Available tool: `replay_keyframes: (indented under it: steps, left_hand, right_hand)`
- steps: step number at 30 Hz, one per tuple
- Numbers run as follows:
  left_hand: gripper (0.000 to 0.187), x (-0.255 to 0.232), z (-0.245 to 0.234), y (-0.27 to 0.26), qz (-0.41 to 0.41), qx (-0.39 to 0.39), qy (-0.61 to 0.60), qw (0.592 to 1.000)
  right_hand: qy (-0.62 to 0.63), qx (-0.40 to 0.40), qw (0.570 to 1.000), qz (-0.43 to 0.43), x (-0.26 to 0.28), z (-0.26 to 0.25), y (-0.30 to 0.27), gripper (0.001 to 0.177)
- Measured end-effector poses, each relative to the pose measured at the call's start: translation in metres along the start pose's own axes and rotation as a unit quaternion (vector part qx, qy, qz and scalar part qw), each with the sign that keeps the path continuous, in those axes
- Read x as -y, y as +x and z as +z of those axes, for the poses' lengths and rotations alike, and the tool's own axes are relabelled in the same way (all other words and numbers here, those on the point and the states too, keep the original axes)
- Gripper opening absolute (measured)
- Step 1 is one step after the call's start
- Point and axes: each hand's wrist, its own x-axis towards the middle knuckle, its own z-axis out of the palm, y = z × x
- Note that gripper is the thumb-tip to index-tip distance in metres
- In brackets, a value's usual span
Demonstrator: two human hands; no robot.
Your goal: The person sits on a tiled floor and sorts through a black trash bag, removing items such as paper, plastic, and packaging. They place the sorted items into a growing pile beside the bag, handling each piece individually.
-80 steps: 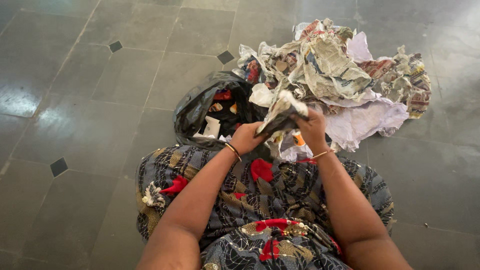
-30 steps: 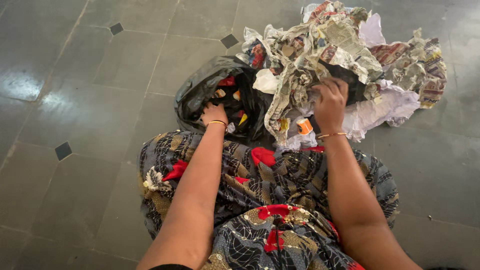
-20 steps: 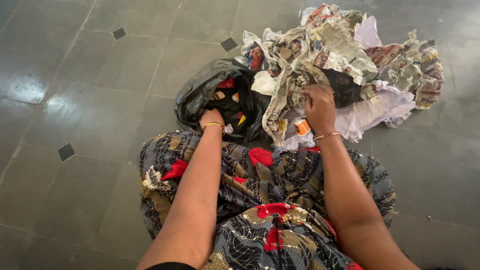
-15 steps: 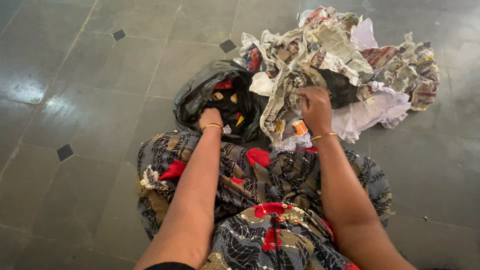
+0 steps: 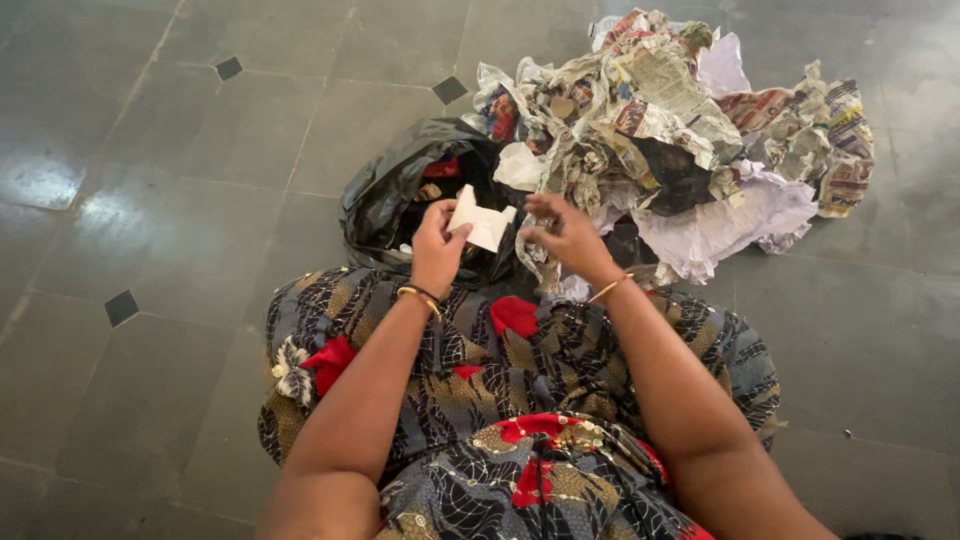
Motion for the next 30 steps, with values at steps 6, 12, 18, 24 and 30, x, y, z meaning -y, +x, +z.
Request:
replay_keyframes:
  steps: [6, 12, 18, 24, 30]
  left_hand:
    - [0.028, 0.049, 0.022, 0.013, -0.028, 0.086, -0.100, 0.991]
    - [0.032, 0.076, 0.022, 0.019, -0.076, 0.113, -0.125, 0.983]
    - [0.036, 0.081, 0.019, 0.025, -0.146, 0.112, -0.172, 0.968]
    - [0.015, 0.068, -0.002, 0.029, 0.065, -0.039, 0.388, 0.919]
    - [0.041, 0.071, -0.010, 0.026, -0.152, 0.104, 0.643, 0.743]
  right_hand:
    - [0.112, 0.051, 0.991, 0.055, -0.034, 0.039, 0.001, 0.066]
    - [-0.020, 0.021, 0.996, 0.088, -0.048, 0.030, 0.006, 0.028]
    - [-0.007, -0.087, 0.987, 0.131, -0.023, 0.023, 0.003, 0.030]
    - [-0.203, -0.143, 0.963, 0.101, -0.029, -0.041, 0.008, 0.032]
    - [-0.200, -0.136, 0.942, 0.233, -0.037, -0.078, -0.008, 0.032]
